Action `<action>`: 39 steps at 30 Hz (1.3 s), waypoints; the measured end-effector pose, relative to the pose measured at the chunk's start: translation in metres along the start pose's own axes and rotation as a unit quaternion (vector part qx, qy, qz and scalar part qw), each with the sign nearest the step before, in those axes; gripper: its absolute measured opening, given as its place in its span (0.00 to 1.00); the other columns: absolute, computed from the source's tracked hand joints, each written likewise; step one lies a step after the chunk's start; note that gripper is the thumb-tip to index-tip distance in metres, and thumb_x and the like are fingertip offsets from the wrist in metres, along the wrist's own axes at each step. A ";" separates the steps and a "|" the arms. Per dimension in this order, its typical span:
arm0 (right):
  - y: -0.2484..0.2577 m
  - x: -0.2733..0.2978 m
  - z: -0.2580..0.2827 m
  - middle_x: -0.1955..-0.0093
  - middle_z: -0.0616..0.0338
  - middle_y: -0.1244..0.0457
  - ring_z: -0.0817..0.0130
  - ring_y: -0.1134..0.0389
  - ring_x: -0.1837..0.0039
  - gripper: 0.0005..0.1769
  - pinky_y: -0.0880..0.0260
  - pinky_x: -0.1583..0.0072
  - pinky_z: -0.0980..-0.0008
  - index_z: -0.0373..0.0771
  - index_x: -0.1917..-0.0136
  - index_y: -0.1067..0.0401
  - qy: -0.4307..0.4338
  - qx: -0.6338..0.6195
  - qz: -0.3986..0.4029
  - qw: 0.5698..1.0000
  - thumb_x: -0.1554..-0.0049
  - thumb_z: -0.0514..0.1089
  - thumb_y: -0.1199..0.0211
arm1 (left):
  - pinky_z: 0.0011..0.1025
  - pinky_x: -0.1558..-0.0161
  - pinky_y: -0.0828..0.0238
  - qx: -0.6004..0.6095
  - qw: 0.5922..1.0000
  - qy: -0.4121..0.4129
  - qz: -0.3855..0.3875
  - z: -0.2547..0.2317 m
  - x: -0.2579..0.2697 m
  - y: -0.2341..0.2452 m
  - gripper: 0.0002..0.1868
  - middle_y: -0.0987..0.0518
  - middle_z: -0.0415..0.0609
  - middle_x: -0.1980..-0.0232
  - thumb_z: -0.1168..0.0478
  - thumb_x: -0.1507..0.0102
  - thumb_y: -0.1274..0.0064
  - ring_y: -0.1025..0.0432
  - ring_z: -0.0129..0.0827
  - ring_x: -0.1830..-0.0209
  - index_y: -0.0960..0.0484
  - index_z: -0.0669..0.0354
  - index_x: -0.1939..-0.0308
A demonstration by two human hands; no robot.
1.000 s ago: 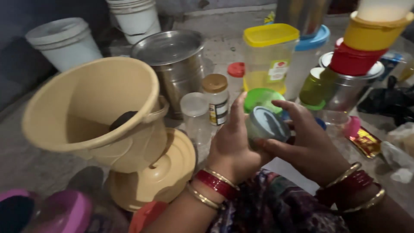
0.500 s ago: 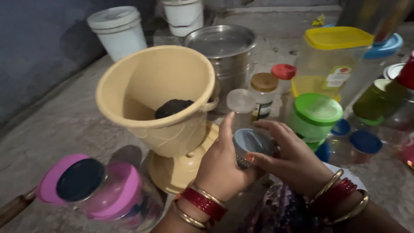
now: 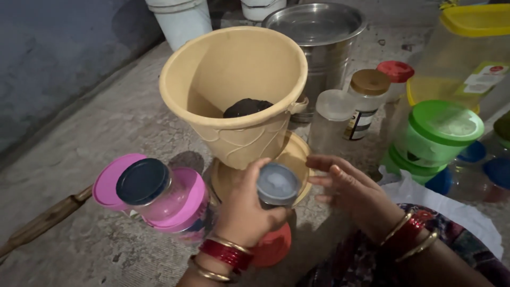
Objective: The person unpacks small packets of spices and powders from paper and plastic wrappers and transfers them into small plastic jars. They open the jars, pour the contents in, and place the lids back on, organizing the items on the floor.
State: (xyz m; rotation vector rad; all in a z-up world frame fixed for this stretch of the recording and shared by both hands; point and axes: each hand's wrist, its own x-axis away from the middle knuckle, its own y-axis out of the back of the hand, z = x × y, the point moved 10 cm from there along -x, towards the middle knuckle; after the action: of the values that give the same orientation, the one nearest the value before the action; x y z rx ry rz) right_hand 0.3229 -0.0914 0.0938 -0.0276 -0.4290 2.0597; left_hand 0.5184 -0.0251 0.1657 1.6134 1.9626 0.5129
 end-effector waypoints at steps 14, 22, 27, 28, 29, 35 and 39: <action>-0.055 0.005 -0.012 0.28 0.54 0.34 0.64 0.38 0.24 0.29 0.46 0.25 0.64 0.39 0.27 0.32 0.034 0.244 0.165 0.955 0.36 0.52 0.52 | 0.42 0.50 0.26 -0.050 0.995 0.086 -0.016 0.033 0.010 0.012 0.49 0.19 0.58 0.50 0.62 0.60 0.29 0.23 0.53 0.49 0.36 0.55 0.37; -0.058 0.010 -0.018 0.29 0.52 0.33 0.63 0.38 0.25 0.30 0.46 0.26 0.65 0.35 0.28 0.32 0.028 0.212 0.190 0.958 0.35 0.53 0.52 | 0.43 0.45 0.27 -0.090 0.988 0.085 0.088 0.036 0.017 -0.011 0.58 0.25 0.60 0.40 0.56 0.60 0.28 0.26 0.55 0.43 0.43 0.52 0.29; -0.041 0.005 -0.015 0.26 0.52 0.36 0.63 0.39 0.24 0.30 0.45 0.26 0.65 0.38 0.27 0.32 0.054 0.243 0.139 0.958 0.36 0.54 0.52 | 0.44 0.40 0.33 -0.068 0.996 -0.045 0.022 -0.002 0.010 -0.002 0.59 0.34 0.64 0.34 0.49 0.59 0.26 0.34 0.57 0.35 0.43 0.60 0.30; -0.037 0.005 -0.014 0.25 0.52 0.37 0.63 0.39 0.24 0.29 0.45 0.26 0.64 0.39 0.26 0.33 0.063 0.248 0.128 0.958 0.35 0.54 0.52 | 0.44 0.38 0.35 -0.080 0.995 -0.048 0.026 -0.005 0.009 -0.003 0.57 0.33 0.63 0.34 0.49 0.58 0.26 0.35 0.56 0.34 0.42 0.59 0.30; -0.032 0.005 -0.016 0.25 0.52 0.38 0.63 0.39 0.24 0.30 0.43 0.27 0.63 0.41 0.26 0.34 0.059 0.248 0.113 0.960 0.36 0.55 0.52 | 0.45 0.37 0.36 -0.091 0.994 -0.050 0.029 -0.009 0.006 -0.003 0.56 0.33 0.62 0.34 0.49 0.56 0.27 0.36 0.56 0.34 0.41 0.58 0.30; -0.022 0.002 0.017 0.19 0.55 0.45 0.54 0.41 0.21 0.38 0.36 0.29 0.51 0.44 0.22 0.40 0.102 0.168 0.082 0.977 0.40 0.63 0.47 | 0.47 0.37 0.37 -0.134 0.988 -0.067 0.041 -0.040 -0.009 -0.015 0.48 0.31 0.60 0.34 0.49 0.53 0.31 0.35 0.55 0.35 0.36 0.55 0.32; 0.005 0.015 0.063 0.23 0.65 0.41 0.61 0.40 0.24 0.38 0.39 0.31 0.52 0.49 0.25 0.38 0.048 0.122 -0.057 0.990 0.42 0.68 0.59 | 0.47 0.38 0.36 -0.102 0.985 -0.127 0.046 -0.077 -0.019 -0.032 0.46 0.31 0.62 0.34 0.49 0.51 0.33 0.35 0.58 0.35 0.35 0.57 0.32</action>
State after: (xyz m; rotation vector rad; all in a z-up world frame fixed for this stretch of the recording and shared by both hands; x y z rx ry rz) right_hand 0.2989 -0.0992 0.1536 0.0437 -0.1136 1.9755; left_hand 0.4487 -0.0464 0.2097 1.5608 1.6005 0.4993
